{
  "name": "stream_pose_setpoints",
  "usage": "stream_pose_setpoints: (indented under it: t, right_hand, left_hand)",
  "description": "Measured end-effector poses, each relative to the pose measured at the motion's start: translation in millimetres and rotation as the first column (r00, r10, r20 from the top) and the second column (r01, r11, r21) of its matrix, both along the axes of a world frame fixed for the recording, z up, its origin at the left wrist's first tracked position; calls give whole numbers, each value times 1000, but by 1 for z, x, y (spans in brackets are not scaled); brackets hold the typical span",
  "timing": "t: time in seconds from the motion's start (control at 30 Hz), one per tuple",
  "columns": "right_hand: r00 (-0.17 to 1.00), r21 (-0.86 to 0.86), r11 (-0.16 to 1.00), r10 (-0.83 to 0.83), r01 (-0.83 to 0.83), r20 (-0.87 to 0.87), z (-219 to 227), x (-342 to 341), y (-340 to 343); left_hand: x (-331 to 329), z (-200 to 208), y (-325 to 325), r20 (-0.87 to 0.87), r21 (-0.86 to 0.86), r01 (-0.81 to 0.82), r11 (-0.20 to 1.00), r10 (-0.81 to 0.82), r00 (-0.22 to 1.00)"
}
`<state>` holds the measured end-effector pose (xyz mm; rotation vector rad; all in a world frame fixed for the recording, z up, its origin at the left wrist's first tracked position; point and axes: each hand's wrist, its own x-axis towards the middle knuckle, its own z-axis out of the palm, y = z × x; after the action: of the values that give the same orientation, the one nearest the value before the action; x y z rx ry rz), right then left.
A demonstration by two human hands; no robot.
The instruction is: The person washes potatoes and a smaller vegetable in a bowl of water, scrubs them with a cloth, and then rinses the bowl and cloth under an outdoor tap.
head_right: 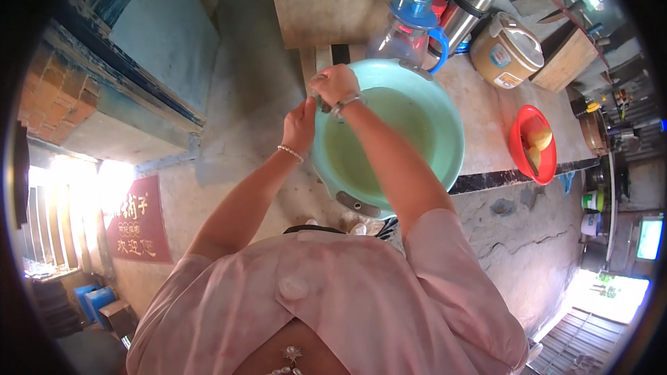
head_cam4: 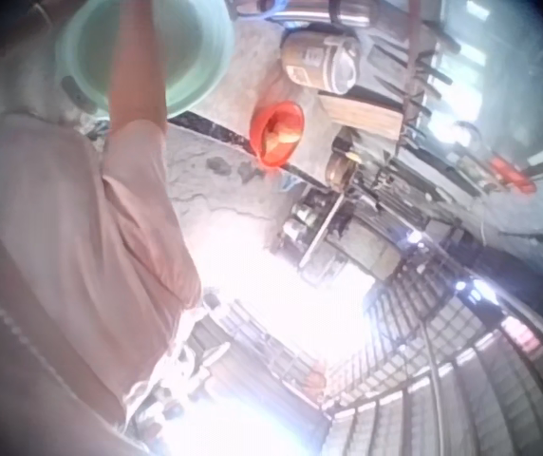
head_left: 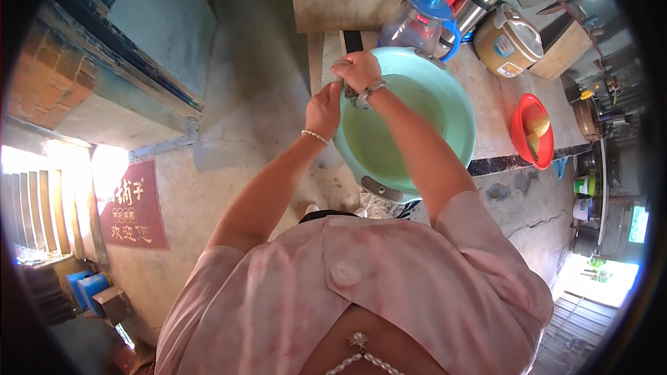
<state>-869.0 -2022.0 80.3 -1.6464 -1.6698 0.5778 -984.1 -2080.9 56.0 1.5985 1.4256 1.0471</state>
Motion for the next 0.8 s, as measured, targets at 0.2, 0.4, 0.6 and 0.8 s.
stream_pose_setpoints:
  t: [0.2, 0.4, 0.6, 0.8]
  right_hand:
    - [957, -150, 979, 91, -136, -275, 5, -14, -44]
    - [880, -237, 919, 189, -315, -436, 2, 12, -93]
    - [984, -84, 996, 9, -25, -179, -5, 97, -80]
    - [908, 214, 887, -418, 410, -10, 18, 139, -24]
  left_hand:
    - [7, -13, 7, 486, -357, -175, 918, 342, 804]
    - [6, -5, 7, 583, -494, 49, 868, 289, 760]
    - [6, 4, 6, -50, -128, -53, 990, 47, 998]
    - [4, 4, 7, -211, -98, -23, 995, 2, 977]
